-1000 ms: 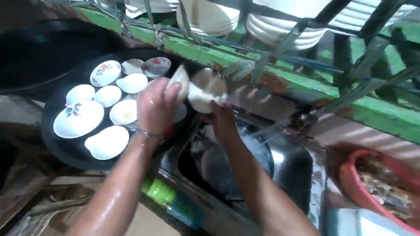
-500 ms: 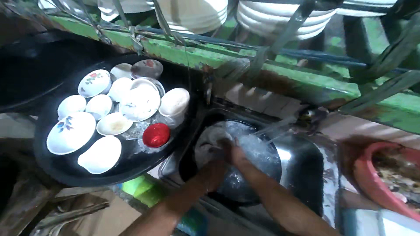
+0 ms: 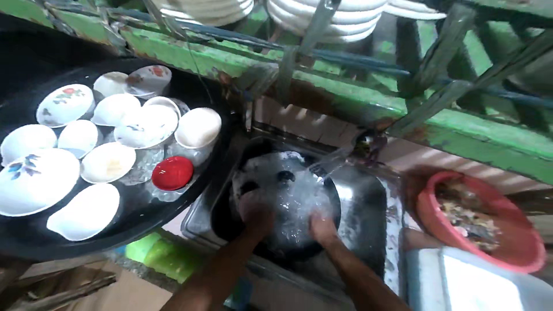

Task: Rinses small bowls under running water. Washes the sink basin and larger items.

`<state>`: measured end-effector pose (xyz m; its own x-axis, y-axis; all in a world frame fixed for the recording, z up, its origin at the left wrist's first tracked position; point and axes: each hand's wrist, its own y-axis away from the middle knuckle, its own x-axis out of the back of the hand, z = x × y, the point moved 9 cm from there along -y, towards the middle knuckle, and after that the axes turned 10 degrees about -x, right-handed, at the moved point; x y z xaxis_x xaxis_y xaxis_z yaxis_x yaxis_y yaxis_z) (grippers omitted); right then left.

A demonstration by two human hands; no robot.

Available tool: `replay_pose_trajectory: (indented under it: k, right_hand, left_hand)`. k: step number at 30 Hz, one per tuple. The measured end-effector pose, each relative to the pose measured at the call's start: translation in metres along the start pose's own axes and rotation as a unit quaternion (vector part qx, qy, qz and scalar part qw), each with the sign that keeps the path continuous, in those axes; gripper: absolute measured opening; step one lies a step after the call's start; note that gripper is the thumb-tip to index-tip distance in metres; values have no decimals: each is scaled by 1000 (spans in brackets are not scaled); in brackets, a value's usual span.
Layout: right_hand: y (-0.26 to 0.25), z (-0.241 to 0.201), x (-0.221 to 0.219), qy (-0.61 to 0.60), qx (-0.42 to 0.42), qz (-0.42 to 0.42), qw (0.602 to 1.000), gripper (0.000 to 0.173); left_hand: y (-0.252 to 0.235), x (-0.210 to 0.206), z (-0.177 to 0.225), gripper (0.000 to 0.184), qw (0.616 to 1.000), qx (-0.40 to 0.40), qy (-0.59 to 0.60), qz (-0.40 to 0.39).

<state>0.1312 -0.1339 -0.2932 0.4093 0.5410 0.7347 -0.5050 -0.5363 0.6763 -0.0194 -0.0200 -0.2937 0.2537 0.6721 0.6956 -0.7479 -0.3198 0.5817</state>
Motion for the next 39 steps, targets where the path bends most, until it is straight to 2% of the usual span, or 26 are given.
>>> replay_pose_trajectory:
  k: [1, 3, 5, 8, 10, 13, 15, 16, 18, 20, 21, 22, 24, 27, 29, 31, 33, 35, 37, 39]
  right_hand:
    - [1, -5, -1, 2, -6, 4, 1000, 47]
    - [10, -24, -8, 23, 56, 3, 998, 40]
    - [11, -25, -12, 20, 102, 5, 995, 45]
    - [4, -10, 2, -46, 42, 16, 998, 46]
    - [7, -20, 15, -83, 57, 14, 995, 44]
    - [27, -35, 61, -234, 97, 27, 967, 39]
    - [49, -42, 106, -417, 96, 71, 901, 35]
    - [62, -50, 128, -512, 95, 92, 849, 30]
    - [88, -80, 169, -681, 125, 93, 715, 23]
    - [109, -127, 213, -775, 214, 43, 594, 27]
    - [118, -153, 234, -783, 265, 24, 562, 29]
    - [125, -178, 252, -773, 308, 6, 555, 30]
    - [134, -208, 276, -713, 330, 10, 619, 37]
    - [125, -187, 278, -593, 315, 140, 727, 40]
    - [100, -142, 246, -515, 272, 226, 781, 33]
    - [52, -92, 186, -458, 153, 204, 851, 29]
    - [6, -42, 128, -390, 47, 161, 906, 36]
    - [-23, 2, 84, -320, -23, 149, 935, 52]
    - [-41, 30, 59, -288, -56, 151, 944, 69]
    - [-53, 33, 48, -278, -60, 136, 949, 81]
  left_hand:
    - [2, 6, -7, 54, 1000, 6, -9, 28]
    - [11, 25, -23, 73, 991, 16, -34, 128]
    - [18, 46, -35, 90, 975, 23, -68, 211]
    - [24, 55, -42, 70, 966, 68, -51, 242]
    - [22, 48, -42, 67, 970, 96, -5, 223]
    - [19, 48, -48, 57, 950, 97, 106, 276]
    - [23, 53, -46, 58, 941, 71, 138, 302]
    - [28, 58, -42, 57, 938, 63, 138, 310]
    - [42, 69, -34, 54, 944, 96, 148, 280]
    - [46, 73, -31, 54, 948, 133, 161, 238]
    - [48, 76, -29, 55, 949, 139, 169, 228]
    - [52, 81, -25, 55, 949, 135, 170, 229]
    - [72, 102, -11, 51, 952, 108, 148, 243]
    - [139, 162, 8, 42, 929, 73, 133, 338]
    - [196, 208, 7, 35, 880, 50, 93, 463]
    - [249, 255, -7, 34, 817, 49, 42, 573]
    - [286, 298, -35, 43, 761, 78, 9, 644]
    - [293, 329, -85, 53, 743, 143, 69, 651]
    - [286, 347, -129, 53, 730, 184, 107, 650]
    - [277, 352, -142, 65, 742, 178, 108, 637]
